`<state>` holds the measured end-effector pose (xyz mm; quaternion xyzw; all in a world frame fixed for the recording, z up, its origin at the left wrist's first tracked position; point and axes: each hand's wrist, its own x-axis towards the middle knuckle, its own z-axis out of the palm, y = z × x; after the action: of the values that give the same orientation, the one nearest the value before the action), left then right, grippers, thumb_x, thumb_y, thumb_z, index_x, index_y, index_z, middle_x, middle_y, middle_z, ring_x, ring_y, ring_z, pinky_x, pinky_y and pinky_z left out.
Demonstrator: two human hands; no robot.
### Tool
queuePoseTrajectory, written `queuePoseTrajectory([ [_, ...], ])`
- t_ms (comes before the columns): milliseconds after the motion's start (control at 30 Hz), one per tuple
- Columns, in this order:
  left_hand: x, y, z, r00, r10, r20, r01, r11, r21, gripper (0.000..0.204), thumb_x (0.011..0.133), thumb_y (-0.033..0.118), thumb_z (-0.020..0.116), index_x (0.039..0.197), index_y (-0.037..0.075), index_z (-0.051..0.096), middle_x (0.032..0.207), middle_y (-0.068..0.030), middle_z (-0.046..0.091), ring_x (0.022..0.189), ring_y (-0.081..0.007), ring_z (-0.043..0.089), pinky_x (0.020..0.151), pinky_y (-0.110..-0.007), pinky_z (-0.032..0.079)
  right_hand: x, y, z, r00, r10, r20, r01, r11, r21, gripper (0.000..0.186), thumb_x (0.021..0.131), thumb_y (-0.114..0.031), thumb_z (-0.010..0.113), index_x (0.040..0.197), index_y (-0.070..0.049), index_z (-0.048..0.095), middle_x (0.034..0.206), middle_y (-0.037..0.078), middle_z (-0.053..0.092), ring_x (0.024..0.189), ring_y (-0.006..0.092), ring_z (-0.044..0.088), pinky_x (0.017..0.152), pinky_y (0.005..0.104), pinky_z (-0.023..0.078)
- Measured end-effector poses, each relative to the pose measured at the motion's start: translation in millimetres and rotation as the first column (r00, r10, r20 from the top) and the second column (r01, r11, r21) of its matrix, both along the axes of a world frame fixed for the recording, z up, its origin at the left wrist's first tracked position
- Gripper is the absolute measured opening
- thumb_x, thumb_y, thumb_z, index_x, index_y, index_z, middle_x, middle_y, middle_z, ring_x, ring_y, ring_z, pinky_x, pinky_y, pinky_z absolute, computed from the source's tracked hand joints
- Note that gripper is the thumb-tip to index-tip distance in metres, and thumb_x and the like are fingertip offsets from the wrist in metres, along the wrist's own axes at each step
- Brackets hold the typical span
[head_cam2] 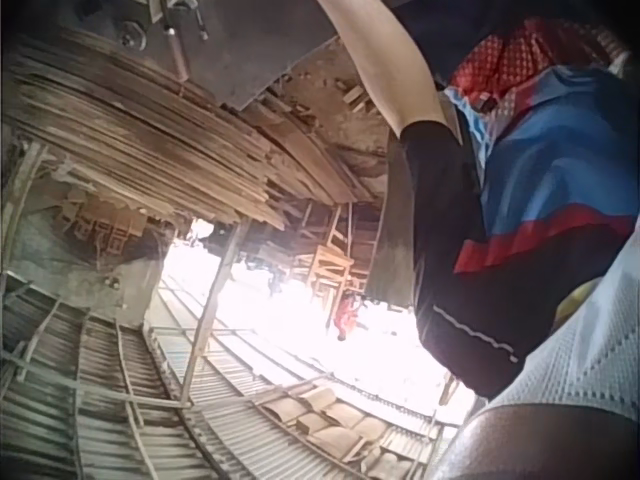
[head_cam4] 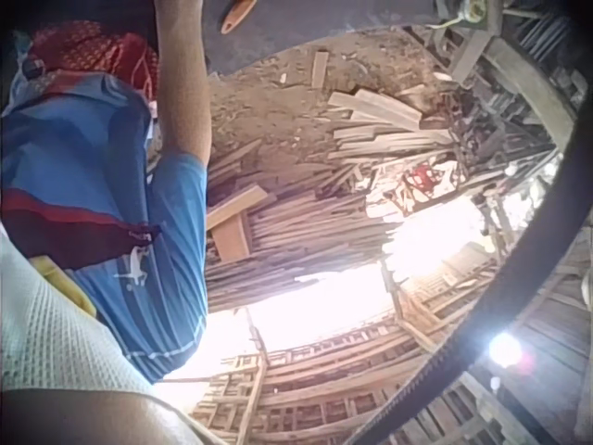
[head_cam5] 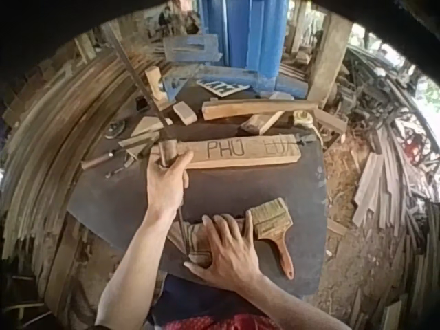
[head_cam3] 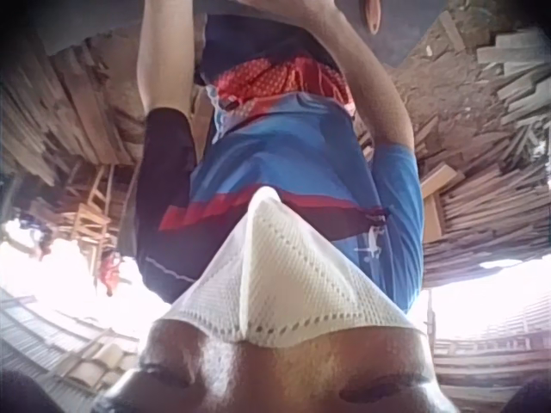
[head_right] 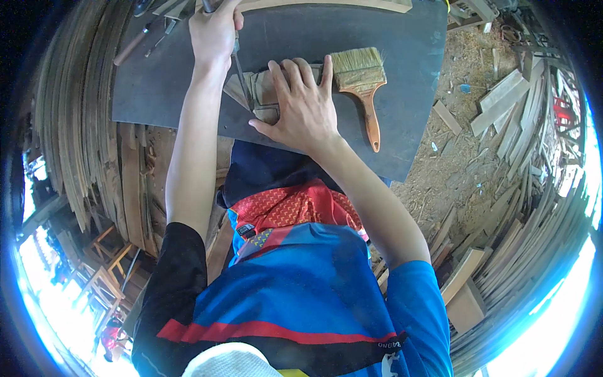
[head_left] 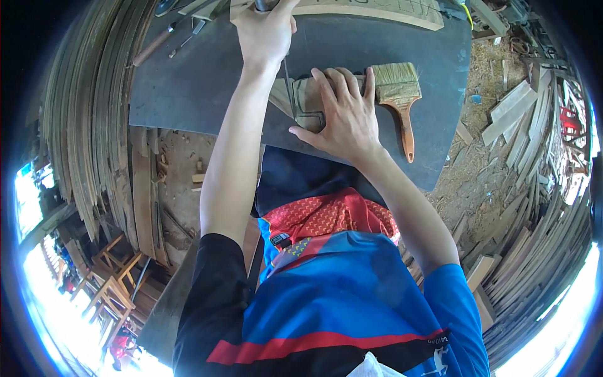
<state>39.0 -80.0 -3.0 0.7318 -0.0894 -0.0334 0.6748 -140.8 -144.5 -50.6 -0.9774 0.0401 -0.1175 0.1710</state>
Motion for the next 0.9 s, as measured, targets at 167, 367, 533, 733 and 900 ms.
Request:
queuePoseTrajectory([
  [167,-24,20,14,0.996,-0.029,0.080,0.035,0.996,-0.083,0.029,0.093,0.018,0.071,0.068,0.007,0.060,0.050,0.0001,0.050,0.040,-0.0089,0.043,0.041,-0.028,0.029,2,0,-1,1.000,0.019,0.020,-0.019,1.000,0.024,0.099,0.073,-0.064,0.073,0.145,-0.003,0.046,0.136,0.014,0.052,0.134,0.0323,0.044,0.117,0.0710,0.014],
  [367,-75,42,34,0.956,-0.024,0.291,0.075,0.984,-0.164,0.018,0.084,0.003,0.074,0.070,0.001,0.063,0.056,-0.0044,0.058,0.047,-0.0114,0.053,0.045,-0.028,0.038,2,0,-1,0.998,0.025,0.054,-0.026,0.999,0.027,0.102,0.070,-0.064,0.075,0.146,-0.003,0.045,0.140,0.013,0.050,0.139,0.0327,0.040,0.116,0.0722,0.014],
  [533,-103,63,11,0.718,-0.083,0.691,0.192,0.978,-0.081,0.015,0.079,0.000,0.072,0.078,0.000,0.057,0.065,-0.0085,0.059,0.057,-0.0217,0.057,0.052,-0.033,0.044,3,-2,-8,0.999,0.020,0.035,-0.019,1.000,-0.024,0.104,0.070,-0.064,0.075,0.148,-0.003,0.043,0.145,0.014,0.048,0.142,0.0338,0.037,0.116,0.0721,0.014],
  [733,-102,85,12,0.619,-0.200,0.760,0.289,0.957,0.017,0.017,0.083,-0.001,0.068,0.089,0.002,0.053,0.060,-0.0088,0.059,0.061,-0.0210,0.058,0.054,-0.031,0.047,0,-1,-3,0.999,0.015,0.029,-0.016,0.999,0.032,0.103,0.070,-0.064,0.076,0.148,-0.005,0.043,0.145,0.015,0.047,0.143,0.0333,0.036,0.116,0.0715,0.014],
  [900,-86,61,19,0.835,-0.066,0.547,0.199,0.962,-0.187,0.012,0.090,-0.003,0.064,0.082,0.000,0.055,0.061,-0.0049,0.057,0.046,-0.0093,0.052,0.044,-0.025,0.037,0,-2,-5,0.999,0.035,0.038,-0.036,0.999,0.027,0.096,0.071,-0.062,0.076,0.143,-0.005,0.047,0.142,0.014,0.049,0.141,0.0331,0.038,0.117,0.0707,0.015],
])
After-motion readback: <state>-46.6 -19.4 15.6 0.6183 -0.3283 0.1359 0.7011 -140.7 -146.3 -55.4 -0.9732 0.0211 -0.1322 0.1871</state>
